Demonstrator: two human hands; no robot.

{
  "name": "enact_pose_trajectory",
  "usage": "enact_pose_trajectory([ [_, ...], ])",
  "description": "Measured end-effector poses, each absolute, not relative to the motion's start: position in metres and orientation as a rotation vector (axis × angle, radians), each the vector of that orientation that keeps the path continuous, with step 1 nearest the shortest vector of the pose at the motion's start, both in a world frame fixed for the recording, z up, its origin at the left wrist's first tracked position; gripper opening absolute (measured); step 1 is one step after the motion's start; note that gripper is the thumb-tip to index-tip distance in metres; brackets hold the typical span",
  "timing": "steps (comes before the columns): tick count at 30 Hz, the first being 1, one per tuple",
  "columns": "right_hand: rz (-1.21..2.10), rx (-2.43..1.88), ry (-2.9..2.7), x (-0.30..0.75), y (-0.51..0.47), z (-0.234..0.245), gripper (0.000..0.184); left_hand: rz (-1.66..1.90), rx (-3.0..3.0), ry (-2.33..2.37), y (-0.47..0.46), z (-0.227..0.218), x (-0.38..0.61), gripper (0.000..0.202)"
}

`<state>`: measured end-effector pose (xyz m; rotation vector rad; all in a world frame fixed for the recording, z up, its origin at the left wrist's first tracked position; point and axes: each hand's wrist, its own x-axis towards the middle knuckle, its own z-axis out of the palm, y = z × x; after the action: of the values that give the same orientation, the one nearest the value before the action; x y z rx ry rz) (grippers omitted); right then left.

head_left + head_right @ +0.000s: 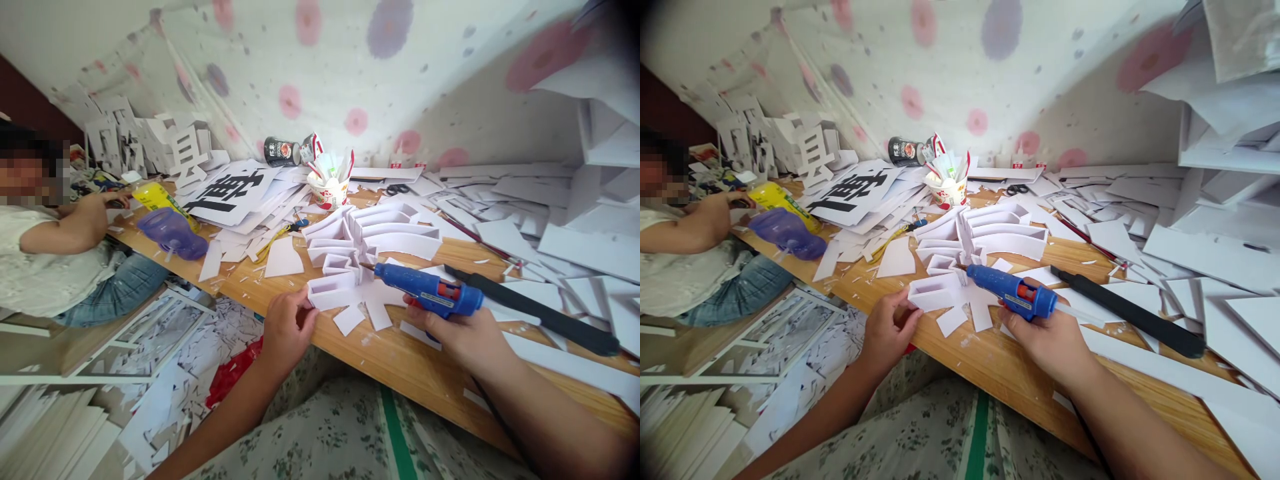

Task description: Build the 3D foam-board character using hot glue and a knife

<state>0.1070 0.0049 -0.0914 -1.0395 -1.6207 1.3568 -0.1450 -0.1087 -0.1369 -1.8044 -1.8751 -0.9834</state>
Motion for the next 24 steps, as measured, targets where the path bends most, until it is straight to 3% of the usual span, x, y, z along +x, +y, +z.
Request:
enact_pose_trajectory([
  [9, 1.31, -1.071, -1.644, 0.105, 0.006, -0.094, 0.02, -0.993, -1.774, -1.919, -0.109, -0.135, -0.139, 0.03],
  [15, 1.354, -1.032, -1.609, 0.108, 0.011, -0.096, 0.02, -1.53, -1.63, -2.313, -0.117, -0.133, -0.152, 0.053],
  [19, 1.395, -1.017, -1.639, 0.111, 0.012, -0.098, 0.022, -1.554, -1.389, -2.327, -0.129, -0.116, -0.171, 0.029],
  [24, 1.434, -1.024, -1.639, 0.115, 0.015, -0.105, 0.026, -1.655, -1.152, -2.34, -0.141, -0.087, -0.185, 0.026],
])
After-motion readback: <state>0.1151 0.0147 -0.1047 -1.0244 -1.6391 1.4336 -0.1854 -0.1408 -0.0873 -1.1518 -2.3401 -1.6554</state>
